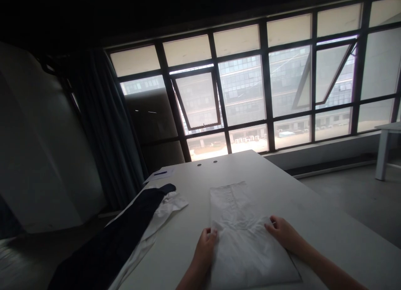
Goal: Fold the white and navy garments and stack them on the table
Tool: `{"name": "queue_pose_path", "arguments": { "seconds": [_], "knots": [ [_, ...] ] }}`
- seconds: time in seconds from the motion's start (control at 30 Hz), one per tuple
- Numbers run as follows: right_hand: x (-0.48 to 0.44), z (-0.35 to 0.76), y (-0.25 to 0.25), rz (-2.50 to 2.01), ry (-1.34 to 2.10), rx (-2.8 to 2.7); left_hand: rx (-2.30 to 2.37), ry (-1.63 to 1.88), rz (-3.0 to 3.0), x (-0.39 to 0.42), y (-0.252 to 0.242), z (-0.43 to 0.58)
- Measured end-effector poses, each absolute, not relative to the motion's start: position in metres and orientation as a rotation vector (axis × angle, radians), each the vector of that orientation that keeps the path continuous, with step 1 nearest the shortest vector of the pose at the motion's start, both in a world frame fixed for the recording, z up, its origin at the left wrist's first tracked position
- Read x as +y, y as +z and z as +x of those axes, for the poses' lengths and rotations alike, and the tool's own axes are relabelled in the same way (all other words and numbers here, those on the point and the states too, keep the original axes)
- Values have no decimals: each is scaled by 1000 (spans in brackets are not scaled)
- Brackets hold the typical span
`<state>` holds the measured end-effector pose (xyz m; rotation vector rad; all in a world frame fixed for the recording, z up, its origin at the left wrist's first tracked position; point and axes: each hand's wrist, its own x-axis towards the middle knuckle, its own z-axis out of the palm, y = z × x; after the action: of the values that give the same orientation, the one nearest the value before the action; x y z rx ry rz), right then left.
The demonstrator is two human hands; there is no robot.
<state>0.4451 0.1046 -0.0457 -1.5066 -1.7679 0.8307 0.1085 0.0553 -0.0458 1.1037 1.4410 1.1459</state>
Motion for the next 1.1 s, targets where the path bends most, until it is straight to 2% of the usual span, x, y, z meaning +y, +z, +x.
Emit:
{"name": "queue_pose_path", "arguments": {
  "seconds": [0.13,0.43,0.63,0.87,1.1],
  "knots": [
    [100,435,-48,-1638,505,-1788,1673,1154,1193,60,-43,104],
    [101,426,-47,-1664,477,-1784,1887,1004,1600,76,-26,104],
    [110,430,-59,-1663,283,-1889,2080,882,1845,67,-28,116],
    [119,436,-63,-1454,448,-1817,2148,771,1907,66,-28,112],
    [116,440,-65,-1751,62,-1877,2186,712,1930,67,-26,113]
  ]
}}
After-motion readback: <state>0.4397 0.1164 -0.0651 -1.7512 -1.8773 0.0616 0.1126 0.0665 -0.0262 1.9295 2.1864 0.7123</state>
